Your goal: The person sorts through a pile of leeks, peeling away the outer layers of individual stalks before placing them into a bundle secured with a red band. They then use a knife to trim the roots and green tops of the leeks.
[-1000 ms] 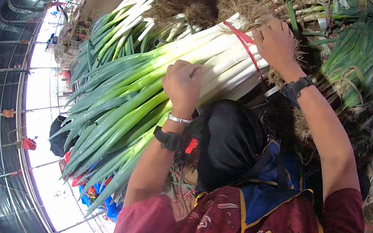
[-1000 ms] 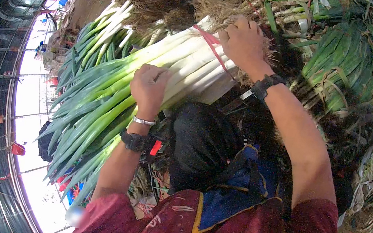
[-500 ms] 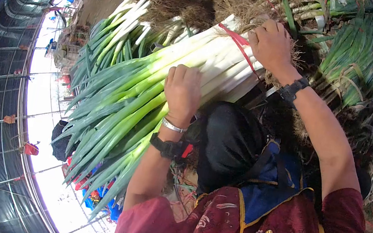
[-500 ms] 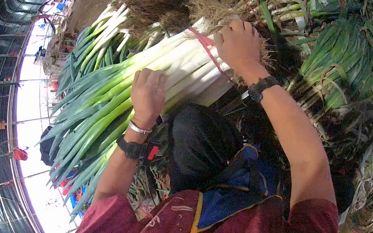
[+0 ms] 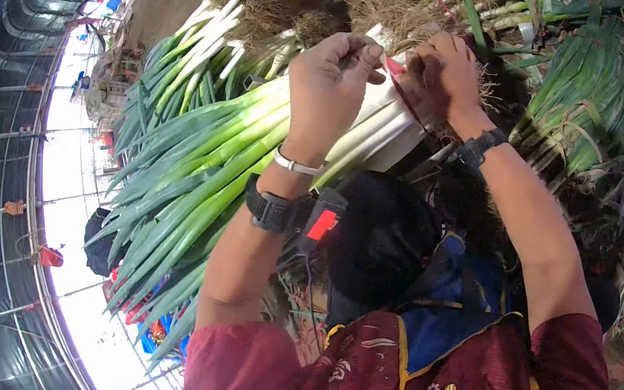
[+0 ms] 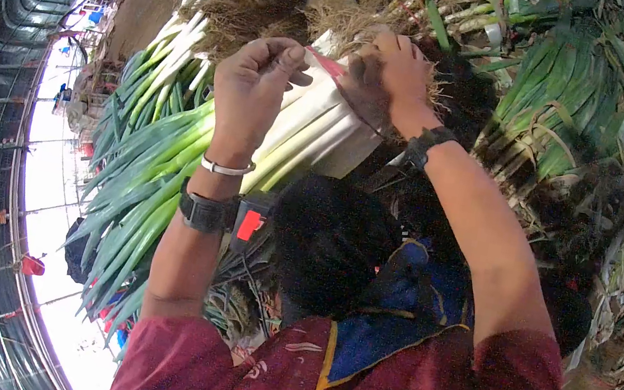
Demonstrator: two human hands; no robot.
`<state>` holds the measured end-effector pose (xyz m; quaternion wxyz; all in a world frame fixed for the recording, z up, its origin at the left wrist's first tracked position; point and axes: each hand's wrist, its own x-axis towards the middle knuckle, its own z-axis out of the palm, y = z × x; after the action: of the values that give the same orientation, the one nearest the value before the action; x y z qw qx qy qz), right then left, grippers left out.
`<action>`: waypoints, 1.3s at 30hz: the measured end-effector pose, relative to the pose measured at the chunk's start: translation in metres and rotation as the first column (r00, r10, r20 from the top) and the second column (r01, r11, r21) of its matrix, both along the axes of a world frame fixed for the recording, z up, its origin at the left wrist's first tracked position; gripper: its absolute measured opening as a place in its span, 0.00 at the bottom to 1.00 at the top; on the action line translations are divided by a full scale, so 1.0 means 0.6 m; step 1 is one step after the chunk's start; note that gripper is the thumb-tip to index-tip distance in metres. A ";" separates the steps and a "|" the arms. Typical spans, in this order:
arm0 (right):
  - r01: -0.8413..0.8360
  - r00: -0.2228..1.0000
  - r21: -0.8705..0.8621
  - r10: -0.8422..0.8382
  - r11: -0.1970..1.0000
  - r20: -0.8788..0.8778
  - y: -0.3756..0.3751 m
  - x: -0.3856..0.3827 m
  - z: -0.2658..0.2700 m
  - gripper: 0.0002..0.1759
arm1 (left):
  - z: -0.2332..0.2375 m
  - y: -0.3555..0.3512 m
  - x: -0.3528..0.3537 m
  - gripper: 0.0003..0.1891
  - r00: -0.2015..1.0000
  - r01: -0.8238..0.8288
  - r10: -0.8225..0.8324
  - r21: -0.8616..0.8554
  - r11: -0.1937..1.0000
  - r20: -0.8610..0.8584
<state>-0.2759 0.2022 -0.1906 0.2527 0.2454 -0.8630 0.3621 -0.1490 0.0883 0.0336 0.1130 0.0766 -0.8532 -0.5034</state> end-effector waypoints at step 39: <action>-0.004 1.000 0.122 0.007 0.992 -0.023 0.024 0.051 0.103 0.10 | -0.074 -0.041 -0.102 0.08 0.929 0.253 -0.342 0.433 0.865 0.142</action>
<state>-0.2451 0.2168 -0.1287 0.2462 0.2668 -0.8800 0.3065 -0.2104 0.0636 -0.0109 -0.0775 0.0190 -0.7380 -0.6700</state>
